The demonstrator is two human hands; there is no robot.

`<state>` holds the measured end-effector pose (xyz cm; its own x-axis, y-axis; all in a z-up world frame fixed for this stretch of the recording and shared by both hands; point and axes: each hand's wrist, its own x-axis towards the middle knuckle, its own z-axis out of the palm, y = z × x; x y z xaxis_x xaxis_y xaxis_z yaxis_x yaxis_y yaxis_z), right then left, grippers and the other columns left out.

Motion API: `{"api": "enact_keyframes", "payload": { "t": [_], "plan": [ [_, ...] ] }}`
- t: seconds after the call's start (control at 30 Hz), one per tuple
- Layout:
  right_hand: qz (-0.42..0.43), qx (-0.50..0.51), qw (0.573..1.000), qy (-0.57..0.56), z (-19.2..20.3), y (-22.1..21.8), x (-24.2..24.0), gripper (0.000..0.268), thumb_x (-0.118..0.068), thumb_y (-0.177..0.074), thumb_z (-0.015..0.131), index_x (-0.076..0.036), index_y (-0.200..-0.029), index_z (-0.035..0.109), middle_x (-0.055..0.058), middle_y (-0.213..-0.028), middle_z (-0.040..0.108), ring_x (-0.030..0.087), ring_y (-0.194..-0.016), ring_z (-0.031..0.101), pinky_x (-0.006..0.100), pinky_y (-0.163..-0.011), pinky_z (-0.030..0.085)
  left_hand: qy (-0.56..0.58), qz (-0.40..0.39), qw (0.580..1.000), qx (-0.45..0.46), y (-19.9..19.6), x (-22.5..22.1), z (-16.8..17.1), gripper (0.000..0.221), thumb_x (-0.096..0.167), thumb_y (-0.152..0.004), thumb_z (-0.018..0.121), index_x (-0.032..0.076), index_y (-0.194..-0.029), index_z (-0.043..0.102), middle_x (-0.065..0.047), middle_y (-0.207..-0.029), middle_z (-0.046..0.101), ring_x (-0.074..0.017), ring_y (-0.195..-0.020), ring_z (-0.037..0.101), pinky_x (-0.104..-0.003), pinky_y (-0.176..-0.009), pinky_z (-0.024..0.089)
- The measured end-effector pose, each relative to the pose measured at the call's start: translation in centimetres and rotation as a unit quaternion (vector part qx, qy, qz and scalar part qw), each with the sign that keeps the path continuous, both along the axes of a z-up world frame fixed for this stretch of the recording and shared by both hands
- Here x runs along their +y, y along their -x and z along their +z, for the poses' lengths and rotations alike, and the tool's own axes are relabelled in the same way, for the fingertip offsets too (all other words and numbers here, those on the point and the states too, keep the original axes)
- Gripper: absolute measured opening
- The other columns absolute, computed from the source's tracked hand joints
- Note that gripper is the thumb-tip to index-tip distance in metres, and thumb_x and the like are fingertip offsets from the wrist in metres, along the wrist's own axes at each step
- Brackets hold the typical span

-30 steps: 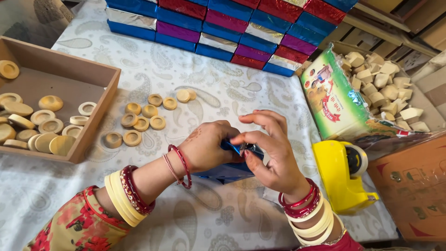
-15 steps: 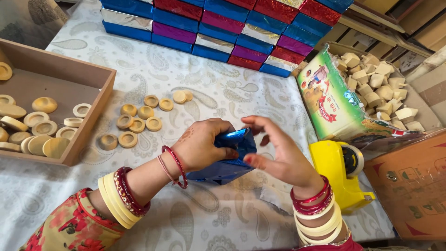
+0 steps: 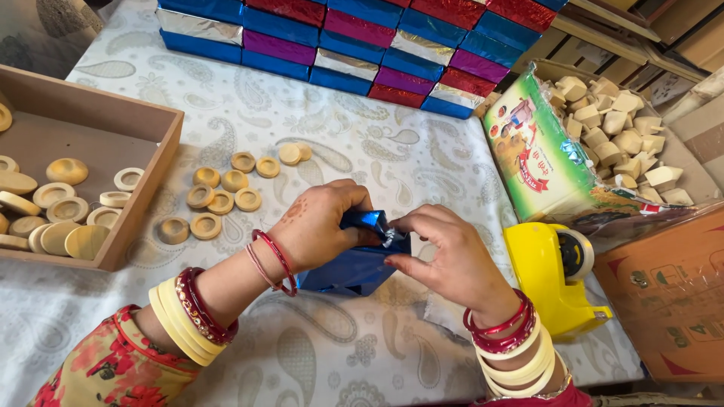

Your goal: Wrapping small circular items in foil and placing them into gift boxes.

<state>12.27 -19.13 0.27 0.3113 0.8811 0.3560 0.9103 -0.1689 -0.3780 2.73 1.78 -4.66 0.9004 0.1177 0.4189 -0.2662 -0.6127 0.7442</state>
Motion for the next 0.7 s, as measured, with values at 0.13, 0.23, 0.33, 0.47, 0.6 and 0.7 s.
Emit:
{"api": "enact_keyframes", "payload": {
  "t": [0.13,0.23,0.33,0.47,0.6,0.7],
  "plan": [
    [-0.001,0.018,1.0,0.0,-0.1,-0.7,0.1,0.04,-0.017,-0.07,0.089,-0.006,-0.106,0.074,0.008,-0.095,0.072,0.025,-0.091,0.069,0.034,-0.08,0.055,-0.017,-0.004,1.0,0.021,0.7,0.4,1.4,0.03,0.028,-0.071,0.088,0.008,-0.087,0.072,-0.01,-0.089,0.071,-0.0288,-0.084,0.071,-0.038,-0.073,0.054],
    [0.011,0.012,1.0,-0.005,-0.1,-1.3,0.1,0.038,-0.016,-0.07,0.088,-0.007,-0.105,0.074,0.008,-0.096,0.073,0.024,-0.092,0.069,0.034,-0.081,0.055,-0.04,-0.039,0.998,0.001,1.5,0.9,2.9,0.043,0.034,-0.066,0.091,0.008,-0.094,0.073,-0.011,-0.091,0.071,-0.03,-0.086,0.071,-0.038,-0.074,0.055],
    [0.025,0.015,1.0,-0.01,0.1,-1.7,0.2,0.035,-0.012,-0.072,0.085,-0.007,-0.105,0.075,0.007,-0.098,0.074,0.024,-0.094,0.07,0.033,-0.082,0.056,-0.076,-0.089,0.993,0.001,2.0,1.7,3.4,0.052,0.039,-0.067,0.093,0.007,-0.103,0.072,-0.013,-0.096,0.073,-0.0322,-0.091,0.07,-0.04,-0.076,0.054],
    [0.009,0.052,0.999,-0.009,0.0,-2.0,0.5,0.031,-0.01,-0.073,0.085,-0.008,-0.102,0.076,0.006,-0.096,0.075,0.023,-0.09,0.071,0.033,-0.08,0.056,-0.126,-0.114,0.985,-0.04,1.8,2.1,2.5,0.035,0.02,-0.074,0.081,0.008,-0.106,0.073,-0.009,-0.102,0.075,-0.0292,-0.093,0.072,-0.038,-0.078,0.056],
    [0.022,0.028,0.998,-0.055,-1.4,-3.4,1.1,0.025,-0.005,-0.075,0.082,-0.011,-0.099,0.078,0.004,-0.099,0.076,0.022,-0.094,0.071,0.033,-0.085,0.055,-0.165,-0.049,0.984,-0.042,1.3,2.2,1.8,0.017,0.009,-0.079,0.074,0.012,-0.096,0.075,-0.004,-0.095,0.075,-0.0265,-0.087,0.071,-0.036,-0.075,0.056],
    [0.042,-0.041,0.994,-0.097,-2.5,-4.3,1.8,0.025,-0.003,-0.075,0.083,-0.011,-0.098,0.078,0.002,-0.099,0.076,0.023,-0.097,0.068,0.035,-0.088,0.053,-0.197,-0.04,0.977,-0.069,0.9,2.8,1.4,0.014,0.009,-0.08,0.075,0.012,-0.093,0.076,-0.004,-0.092,0.074,-0.0279,-0.087,0.07,-0.039,-0.074,0.055]
  ]
}}
